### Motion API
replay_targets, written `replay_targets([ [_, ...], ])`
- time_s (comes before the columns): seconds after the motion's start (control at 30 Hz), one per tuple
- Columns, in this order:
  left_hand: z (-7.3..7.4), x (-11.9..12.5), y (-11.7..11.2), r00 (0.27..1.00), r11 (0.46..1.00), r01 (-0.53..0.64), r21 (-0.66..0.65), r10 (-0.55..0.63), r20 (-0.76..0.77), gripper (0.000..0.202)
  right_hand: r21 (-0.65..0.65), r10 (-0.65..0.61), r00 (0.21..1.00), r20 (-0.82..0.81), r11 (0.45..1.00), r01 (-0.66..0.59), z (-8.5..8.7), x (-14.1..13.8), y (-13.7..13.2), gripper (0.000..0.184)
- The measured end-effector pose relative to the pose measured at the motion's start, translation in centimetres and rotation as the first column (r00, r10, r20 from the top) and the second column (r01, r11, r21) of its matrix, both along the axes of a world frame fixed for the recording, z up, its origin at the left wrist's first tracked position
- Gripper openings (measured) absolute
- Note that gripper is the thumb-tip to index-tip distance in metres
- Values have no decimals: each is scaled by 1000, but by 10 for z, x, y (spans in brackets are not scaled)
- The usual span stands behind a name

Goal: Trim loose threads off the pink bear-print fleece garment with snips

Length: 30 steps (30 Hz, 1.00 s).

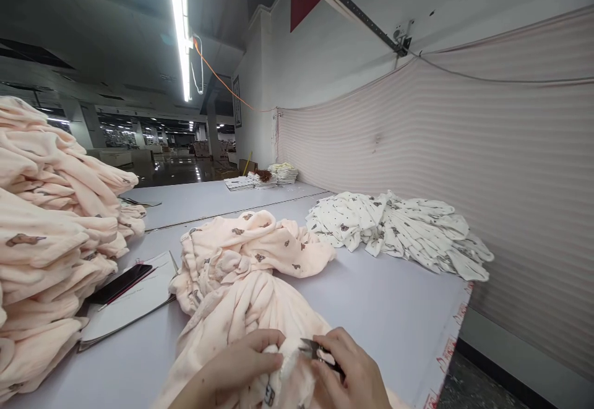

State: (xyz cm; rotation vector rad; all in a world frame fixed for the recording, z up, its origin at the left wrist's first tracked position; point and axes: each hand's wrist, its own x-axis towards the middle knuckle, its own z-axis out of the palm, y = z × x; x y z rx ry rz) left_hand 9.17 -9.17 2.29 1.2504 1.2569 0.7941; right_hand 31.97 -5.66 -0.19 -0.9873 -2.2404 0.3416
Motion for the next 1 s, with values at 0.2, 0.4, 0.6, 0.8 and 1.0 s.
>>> replay_targets([
  [0.2,-2,-2,2,965,998,0,-61,16,263,18,272,38,998,45,961,-49,-30,-15,-3,26],
  [0.4,-7,-5,5,942,996,-14,-83,41,334,17,342,-8,1000,-21,940,15,-38,-28,-1,28],
  [0.6,-11,-7,6,950,997,-13,-75,36,309,20,311,10,997,-71,950,13,-33,-25,-7,37],
  [0.8,-5,-7,2,976,998,-35,-54,46,212,24,16,-66,968,-243,997,72,-24,-22,-6,22],
  [1.0,2,8,-1,1000,993,1,116,-2,3,15,-666,-111,843,-526,671,-327,-11,-25,13,25],
])
